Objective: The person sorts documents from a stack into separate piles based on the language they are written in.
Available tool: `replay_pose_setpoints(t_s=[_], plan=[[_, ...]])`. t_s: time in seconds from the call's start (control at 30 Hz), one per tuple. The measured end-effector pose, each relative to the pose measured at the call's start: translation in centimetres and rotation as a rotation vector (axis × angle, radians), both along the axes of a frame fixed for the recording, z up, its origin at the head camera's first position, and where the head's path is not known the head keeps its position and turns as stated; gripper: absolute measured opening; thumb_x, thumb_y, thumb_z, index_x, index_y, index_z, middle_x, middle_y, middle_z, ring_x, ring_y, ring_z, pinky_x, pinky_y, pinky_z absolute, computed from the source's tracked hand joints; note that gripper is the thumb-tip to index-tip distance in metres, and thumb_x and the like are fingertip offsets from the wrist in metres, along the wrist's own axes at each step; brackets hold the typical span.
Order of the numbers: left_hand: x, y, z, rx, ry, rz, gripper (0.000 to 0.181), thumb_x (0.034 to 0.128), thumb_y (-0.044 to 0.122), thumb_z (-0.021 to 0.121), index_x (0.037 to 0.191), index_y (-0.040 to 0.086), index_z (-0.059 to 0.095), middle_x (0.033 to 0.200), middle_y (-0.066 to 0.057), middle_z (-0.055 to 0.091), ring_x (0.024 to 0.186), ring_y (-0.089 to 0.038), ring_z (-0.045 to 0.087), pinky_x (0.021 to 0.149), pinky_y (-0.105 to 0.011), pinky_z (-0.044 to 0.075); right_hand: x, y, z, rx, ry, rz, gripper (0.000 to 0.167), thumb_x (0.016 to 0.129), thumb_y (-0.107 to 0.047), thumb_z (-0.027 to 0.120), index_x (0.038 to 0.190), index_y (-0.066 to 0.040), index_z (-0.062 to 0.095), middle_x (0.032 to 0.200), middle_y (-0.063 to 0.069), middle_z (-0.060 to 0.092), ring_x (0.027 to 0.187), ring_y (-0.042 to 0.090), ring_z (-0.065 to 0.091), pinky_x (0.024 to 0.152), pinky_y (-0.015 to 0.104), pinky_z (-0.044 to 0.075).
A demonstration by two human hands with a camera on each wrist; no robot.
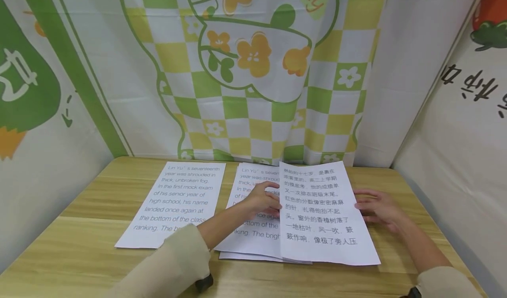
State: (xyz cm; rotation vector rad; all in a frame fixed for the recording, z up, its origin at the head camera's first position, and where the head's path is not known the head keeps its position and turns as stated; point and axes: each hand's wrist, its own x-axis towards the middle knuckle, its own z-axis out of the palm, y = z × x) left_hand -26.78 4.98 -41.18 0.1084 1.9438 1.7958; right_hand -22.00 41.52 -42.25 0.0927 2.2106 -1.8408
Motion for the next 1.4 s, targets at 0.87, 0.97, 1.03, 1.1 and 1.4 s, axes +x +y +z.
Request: replay_pose_setpoints(t_s=[0.87, 0.97, 1.03, 1.1, 1.4], plan=[[1.4, 6.1, -0.4, -0.053, 0.037, -0.006, 0.069, 0.0787, -0.020, 0.072, 0.140, 0.005, 0.054, 0.084, -0.011, 0.070, 0.070, -0.028, 0.075, 0.066, -0.032, 0.065, 1.4, 5.7, 0.5, 0.027, 0.019, 0.015, 0.044, 0.102, 0.000, 0.061, 0.109, -0.043, 0.070, 0.103, -0.010, 0.075, 0.092, 0.013, 0.073, 0.076, 0.035, 0.065], [1.6, 6.4, -0.2, -0.015, 0.005, -0.029, 0.072, 0.0796, -0.020, 0.071, 0.145, 0.003, 0.051, 0.087, -0.014, 0.072, 0.076, -0.033, 0.076, 0.069, -0.034, 0.066, 1.6, 6.2, 0.7, 0.035, 0.015, 0.004, 0.046, 0.102, 0.000, 0.060, 0.108, -0.045, 0.070, 0.102, -0.011, 0.075, 0.091, 0.012, 0.073, 0.075, 0.034, 0.065], [1.6, 6.5, -0.1, 0.012, -0.018, -0.043, 0.074, 0.0801, -0.022, 0.070, 0.147, 0.001, 0.049, 0.089, -0.016, 0.072, 0.080, -0.036, 0.077, 0.071, -0.035, 0.066, 1.6, 6.4, 0.7, 0.030, 0.014, 0.004, 0.046, 0.102, 0.000, 0.060, 0.107, -0.044, 0.070, 0.102, -0.010, 0.075, 0.091, 0.013, 0.073, 0.075, 0.035, 0.065], [1.7, 6.7, 0.0, 0.026, -0.037, -0.054, 0.075, 0.0800, -0.023, 0.070, 0.149, -0.001, 0.048, 0.090, -0.017, 0.072, 0.083, -0.038, 0.076, 0.072, -0.036, 0.066, 1.7, 6.7, 0.8, 0.022, 0.013, 0.002, 0.047, 0.102, 0.001, 0.059, 0.107, -0.044, 0.071, 0.102, -0.010, 0.075, 0.090, 0.014, 0.074, 0.075, 0.035, 0.065], [2.0, 6.7, 0.3, 0.033, -0.053, -0.072, 0.070, 0.0837, -0.019, 0.068, 0.149, -0.002, 0.048, 0.093, -0.019, 0.072, 0.090, -0.038, 0.076, 0.077, -0.037, 0.066, 2.2, 7.2, 0.8, 0.034, 0.016, -0.032, 0.046, 0.101, 0.001, 0.062, 0.105, -0.044, 0.073, 0.100, -0.011, 0.076, 0.089, 0.014, 0.074, 0.075, 0.036, 0.066]])
